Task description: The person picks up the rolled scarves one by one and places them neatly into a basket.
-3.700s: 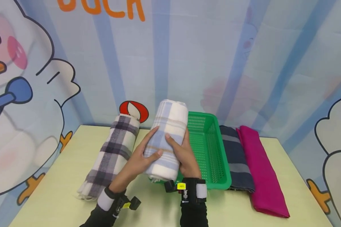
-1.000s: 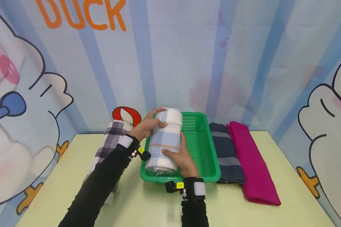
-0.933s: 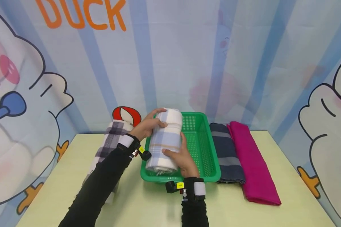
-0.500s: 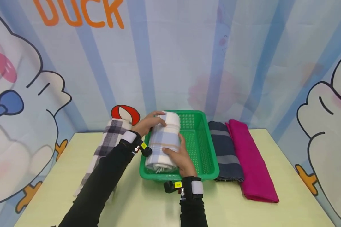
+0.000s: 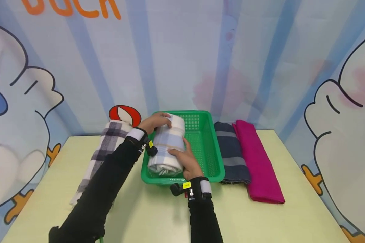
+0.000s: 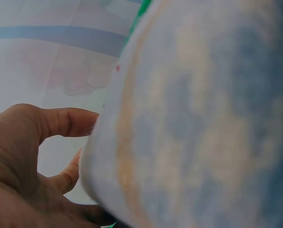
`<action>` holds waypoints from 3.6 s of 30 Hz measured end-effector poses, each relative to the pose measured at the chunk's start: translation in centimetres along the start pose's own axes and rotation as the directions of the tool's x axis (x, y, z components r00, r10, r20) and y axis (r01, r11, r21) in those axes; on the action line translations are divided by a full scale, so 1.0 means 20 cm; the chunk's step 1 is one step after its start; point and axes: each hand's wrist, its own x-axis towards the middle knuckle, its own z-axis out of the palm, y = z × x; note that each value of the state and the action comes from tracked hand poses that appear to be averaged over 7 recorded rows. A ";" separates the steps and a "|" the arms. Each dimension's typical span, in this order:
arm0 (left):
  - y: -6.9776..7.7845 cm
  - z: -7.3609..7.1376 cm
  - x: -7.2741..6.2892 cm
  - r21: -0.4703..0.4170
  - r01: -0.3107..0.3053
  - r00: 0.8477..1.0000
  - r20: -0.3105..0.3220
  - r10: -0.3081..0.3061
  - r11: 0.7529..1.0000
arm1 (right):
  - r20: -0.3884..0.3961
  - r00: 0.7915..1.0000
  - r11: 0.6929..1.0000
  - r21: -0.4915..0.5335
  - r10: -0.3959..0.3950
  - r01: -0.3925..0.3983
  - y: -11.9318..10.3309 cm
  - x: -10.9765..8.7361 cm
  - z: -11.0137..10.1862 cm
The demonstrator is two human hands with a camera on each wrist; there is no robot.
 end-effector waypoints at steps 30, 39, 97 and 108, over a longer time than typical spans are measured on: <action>0.06 0.02 0.08 0.394 0.075 0.997 -0.003 -0.080 0.916 | 0.024 0.999 0.999 -0.038 0.026 -0.025 0.00 0.03 -0.01; 0.02 0.00 0.09 0.543 0.080 0.997 -0.062 -0.055 0.836 | 0.000 1.000 0.997 -0.071 0.028 -0.028 0.03 0.05 0.04; -0.03 0.11 -0.10 0.518 -0.256 0.958 0.025 0.285 0.816 | -0.100 0.989 0.955 -0.286 -0.105 0.073 -0.08 -0.04 0.00; -0.06 0.20 -0.21 0.406 -0.391 0.892 -0.054 0.449 0.826 | -0.019 0.972 0.890 -0.407 -0.235 0.207 -0.25 -0.20 -0.18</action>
